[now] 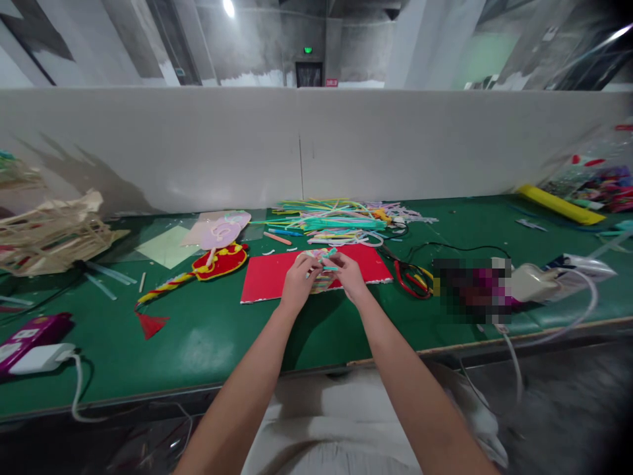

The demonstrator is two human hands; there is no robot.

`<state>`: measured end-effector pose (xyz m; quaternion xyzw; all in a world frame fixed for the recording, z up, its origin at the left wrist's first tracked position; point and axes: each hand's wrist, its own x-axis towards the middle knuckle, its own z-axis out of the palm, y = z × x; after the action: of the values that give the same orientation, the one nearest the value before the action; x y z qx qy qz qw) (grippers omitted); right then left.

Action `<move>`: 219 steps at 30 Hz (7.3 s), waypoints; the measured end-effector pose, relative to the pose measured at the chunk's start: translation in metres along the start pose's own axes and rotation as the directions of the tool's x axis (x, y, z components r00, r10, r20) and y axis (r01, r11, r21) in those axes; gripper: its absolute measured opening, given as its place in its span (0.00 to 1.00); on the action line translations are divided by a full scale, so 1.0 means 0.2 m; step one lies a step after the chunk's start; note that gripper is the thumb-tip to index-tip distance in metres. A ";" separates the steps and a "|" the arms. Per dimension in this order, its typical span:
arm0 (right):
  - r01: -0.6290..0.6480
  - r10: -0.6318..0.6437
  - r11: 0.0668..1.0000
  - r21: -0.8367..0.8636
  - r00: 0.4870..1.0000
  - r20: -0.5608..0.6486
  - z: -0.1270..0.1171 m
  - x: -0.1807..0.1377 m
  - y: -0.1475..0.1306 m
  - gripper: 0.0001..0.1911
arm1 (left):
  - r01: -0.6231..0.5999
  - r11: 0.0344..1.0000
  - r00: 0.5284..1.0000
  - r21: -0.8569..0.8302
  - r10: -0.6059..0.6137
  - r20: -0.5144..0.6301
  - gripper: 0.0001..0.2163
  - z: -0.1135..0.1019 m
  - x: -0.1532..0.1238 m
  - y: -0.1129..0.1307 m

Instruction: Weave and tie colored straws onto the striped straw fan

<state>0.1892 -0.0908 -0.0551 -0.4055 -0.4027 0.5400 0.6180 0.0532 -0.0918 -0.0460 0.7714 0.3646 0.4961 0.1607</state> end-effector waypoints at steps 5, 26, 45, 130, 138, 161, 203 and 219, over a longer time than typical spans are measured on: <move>0.079 -0.074 0.981 -0.174 0.997 0.032 -0.04 0.01 0.01 0.16 | 0.015 0.999 0.999 -0.051 -0.012 0.053 0.01 -0.01 0.01 -0.03; 0.036 -0.040 0.998 0.052 0.996 0.077 0.04 -0.01 0.02 0.15 | 0.335 0.850 0.906 -0.407 -0.410 -0.111 0.07 0.01 0.03 -0.01; 0.013 -0.005 0.990 0.143 0.999 -0.054 0.00 0.02 0.04 0.14 | 0.524 0.728 0.847 -0.442 -0.387 0.365 0.13 0.00 0.02 -0.02; 0.236 -0.246 0.861 -0.451 0.969 0.037 -0.05 0.04 0.05 0.08 | 0.431 0.870 0.902 -0.240 -0.412 0.127 0.03 0.02 0.00 -0.03; 0.224 -0.241 0.826 -0.518 0.970 0.036 -0.06 0.03 0.03 0.08 | 0.424 0.862 0.905 -0.277 -0.389 0.175 0.04 0.00 0.00 -0.05; 0.435 -0.433 0.658 -0.615 0.886 0.163 -0.04 0.03 0.10 0.09 | 0.617 0.601 0.773 -0.509 -0.583 0.248 0.07 0.03 0.03 -0.04; 0.319 -0.339 0.752 -0.578 0.938 0.075 -0.04 0.00 0.06 0.14 | 0.115 0.875 0.957 0.470 -0.225 0.184 0.09 -0.01 -0.03 -0.01; 0.349 -0.354 0.726 -0.592 0.928 0.112 -0.05 0.02 0.09 0.12 | 0.061 0.830 0.956 0.554 -0.208 0.207 0.09 0.00 -0.03 -0.02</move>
<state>0.1938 -0.0856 -0.0754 -0.4992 -0.6198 0.2550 0.5492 0.0505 -0.0938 -0.0535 0.8153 0.5196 0.2551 0.0168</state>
